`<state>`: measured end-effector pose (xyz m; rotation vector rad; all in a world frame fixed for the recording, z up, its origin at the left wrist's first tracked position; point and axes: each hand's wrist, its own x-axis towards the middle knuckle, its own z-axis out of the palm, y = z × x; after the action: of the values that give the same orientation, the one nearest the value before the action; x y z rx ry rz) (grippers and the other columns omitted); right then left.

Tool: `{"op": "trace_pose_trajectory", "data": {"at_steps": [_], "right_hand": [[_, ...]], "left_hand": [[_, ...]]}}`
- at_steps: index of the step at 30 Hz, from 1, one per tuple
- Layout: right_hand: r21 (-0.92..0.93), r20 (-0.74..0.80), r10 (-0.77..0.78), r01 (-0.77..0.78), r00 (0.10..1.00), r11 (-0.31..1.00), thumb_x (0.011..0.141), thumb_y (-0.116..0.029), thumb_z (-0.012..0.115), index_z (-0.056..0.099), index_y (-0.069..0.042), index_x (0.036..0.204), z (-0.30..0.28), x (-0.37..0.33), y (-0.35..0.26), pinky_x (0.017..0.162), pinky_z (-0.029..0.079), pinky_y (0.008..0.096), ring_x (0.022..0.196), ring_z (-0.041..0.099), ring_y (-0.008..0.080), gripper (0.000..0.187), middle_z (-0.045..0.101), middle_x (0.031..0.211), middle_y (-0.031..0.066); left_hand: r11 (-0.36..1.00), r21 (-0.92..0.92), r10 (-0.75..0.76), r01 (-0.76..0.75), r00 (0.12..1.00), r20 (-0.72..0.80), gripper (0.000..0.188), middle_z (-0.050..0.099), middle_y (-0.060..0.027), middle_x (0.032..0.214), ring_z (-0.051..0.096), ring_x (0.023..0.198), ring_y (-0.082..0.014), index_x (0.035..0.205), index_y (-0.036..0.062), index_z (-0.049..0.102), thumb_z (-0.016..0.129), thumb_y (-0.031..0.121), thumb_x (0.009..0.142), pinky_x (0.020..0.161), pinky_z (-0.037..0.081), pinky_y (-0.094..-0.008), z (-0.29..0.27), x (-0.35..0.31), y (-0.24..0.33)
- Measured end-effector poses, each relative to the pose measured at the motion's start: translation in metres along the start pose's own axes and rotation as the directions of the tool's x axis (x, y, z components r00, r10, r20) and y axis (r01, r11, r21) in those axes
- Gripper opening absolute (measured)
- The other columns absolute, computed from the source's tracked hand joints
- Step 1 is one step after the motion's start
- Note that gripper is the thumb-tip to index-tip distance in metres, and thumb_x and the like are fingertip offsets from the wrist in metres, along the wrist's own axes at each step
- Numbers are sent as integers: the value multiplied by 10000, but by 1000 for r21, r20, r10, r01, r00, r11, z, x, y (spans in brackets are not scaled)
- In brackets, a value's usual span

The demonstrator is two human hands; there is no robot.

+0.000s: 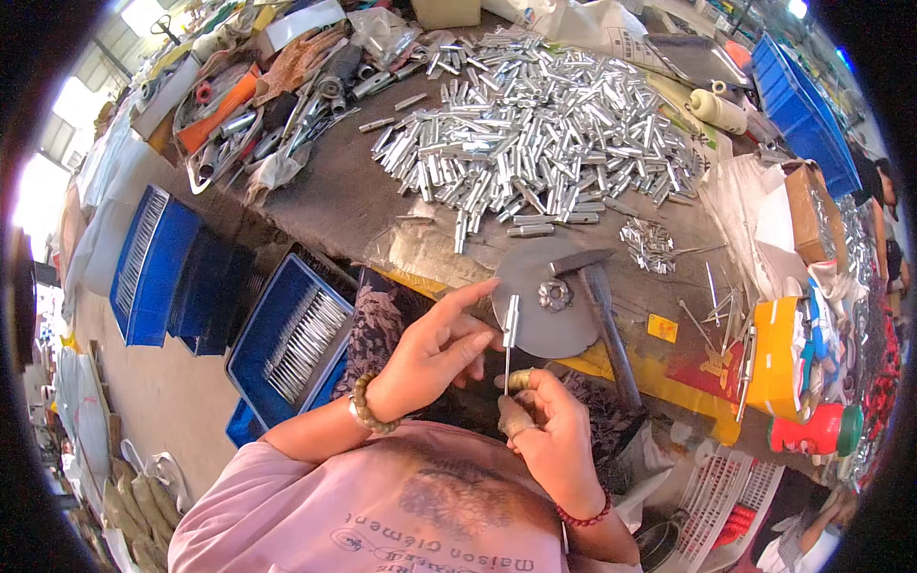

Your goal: Using a hammer to secure small metal pins into metal components on a workbench.

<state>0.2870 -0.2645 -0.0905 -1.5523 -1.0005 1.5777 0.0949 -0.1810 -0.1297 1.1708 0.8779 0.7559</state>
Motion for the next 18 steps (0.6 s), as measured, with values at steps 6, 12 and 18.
{"op": "trace_pose_trajectory", "data": {"at_steps": [6, 12, 18], "right_hand": [[21, 50, -60, 59, 997, 998, 981, 2, 673, 637, 9, 1210, 19, 6, 8, 612, 490, 205, 696, 588, 41, 232, 660, 846, 2], [-88, -14, -76, 74, 997, 993, 992, -19, 677, 580, -12, 1364, 31, 10, 14, 657, 538, 246, 782, 633, 99, 384, 655, 1035, 65], [-153, -31, -62, 56, 998, 987, 1023, -70, 646, 549, -60, 1488, 24, 27, 39, 643, 517, 228, 711, 631, 89, 476, 607, 1014, 23]], "left_hand": [[969, -248, -4, 6, 1000, 9, 665, 716, -26, 1041, 596, 784, -38, 1620, 108, 353, 674, 87, 1038, 645, 484, -189, -4, -3, -11], [925, -347, 128, -156, 986, -102, 620, 684, -30, 998, 639, 902, -69, 1533, 76, 417, 717, 60, 991, 768, 496, -224, -23, -4, -23], [972, -171, 30, -160, 810, -585, 486, 705, -42, 1018, 602, 806, -60, 1443, 72, 486, 697, 119, 1007, 649, 469, -207, -127, -60, -50]]}}
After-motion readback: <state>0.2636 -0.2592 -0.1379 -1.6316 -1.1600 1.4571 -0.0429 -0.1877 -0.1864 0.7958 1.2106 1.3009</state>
